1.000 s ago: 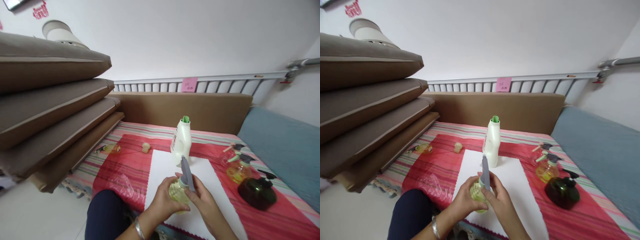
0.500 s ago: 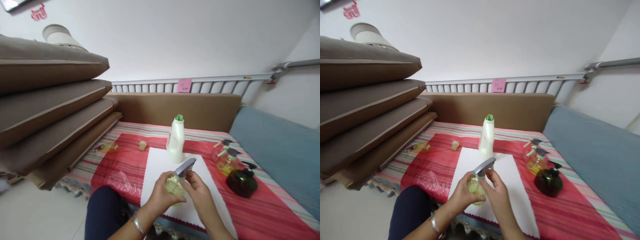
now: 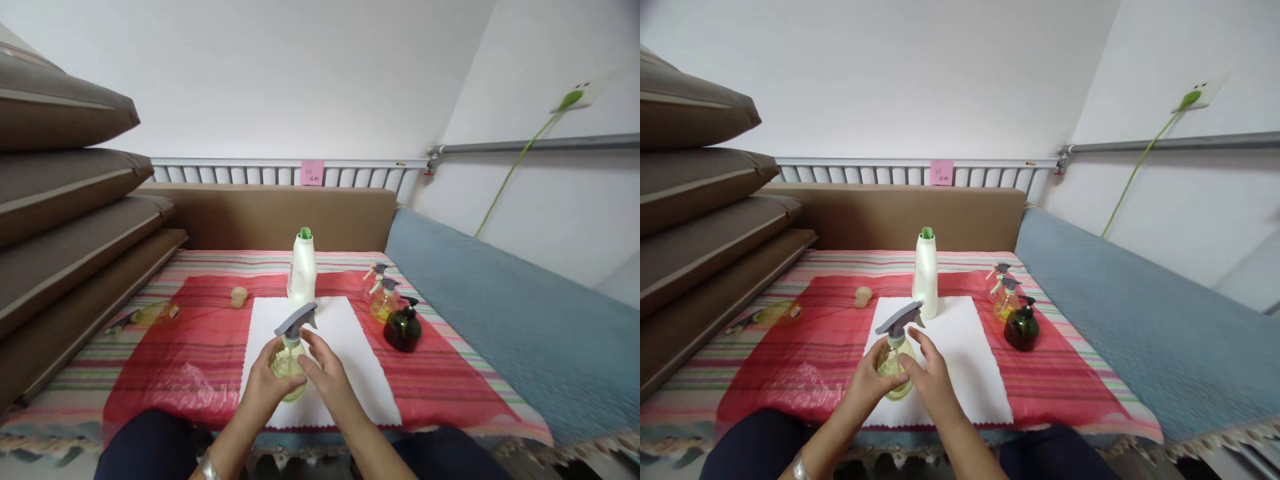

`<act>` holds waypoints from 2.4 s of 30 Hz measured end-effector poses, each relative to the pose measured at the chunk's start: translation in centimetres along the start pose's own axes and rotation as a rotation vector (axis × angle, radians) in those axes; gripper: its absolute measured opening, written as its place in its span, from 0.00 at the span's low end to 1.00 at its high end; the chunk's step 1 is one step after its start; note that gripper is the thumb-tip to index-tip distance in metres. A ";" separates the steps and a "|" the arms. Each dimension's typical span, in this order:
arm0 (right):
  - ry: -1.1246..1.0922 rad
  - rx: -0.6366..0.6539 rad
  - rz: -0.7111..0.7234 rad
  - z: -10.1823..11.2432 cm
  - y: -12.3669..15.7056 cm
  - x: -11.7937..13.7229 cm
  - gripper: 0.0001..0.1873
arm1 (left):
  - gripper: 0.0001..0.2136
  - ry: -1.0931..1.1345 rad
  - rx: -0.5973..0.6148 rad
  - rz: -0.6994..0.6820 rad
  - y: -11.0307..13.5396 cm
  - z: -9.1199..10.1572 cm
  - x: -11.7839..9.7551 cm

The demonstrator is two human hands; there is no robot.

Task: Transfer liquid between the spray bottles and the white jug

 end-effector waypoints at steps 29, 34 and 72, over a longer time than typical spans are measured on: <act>-0.985 0.223 -0.183 -3.3 3.1 -1.0 0.24 | 0.17 0.345 -0.115 -0.113 -0.3 2.7 -8.5; -0.985 0.213 -0.193 -3.3 3.0 -1.1 0.25 | 0.20 0.392 -0.070 -0.159 -0.8 3.0 -8.4; -0.999 0.242 -0.289 -3.9 2.5 -2.6 0.32 | 0.18 0.145 -0.022 -0.208 -1.6 4.4 -6.8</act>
Point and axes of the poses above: each hand's wrist, its own y-axis away from the middle knuckle, its own z-axis out of the back of the hand, x = y × z, the point moved 1 cm from there along -y, towards the middle knuckle, and after that the axes turned 9 degrees about x, right-handed, at the moved point
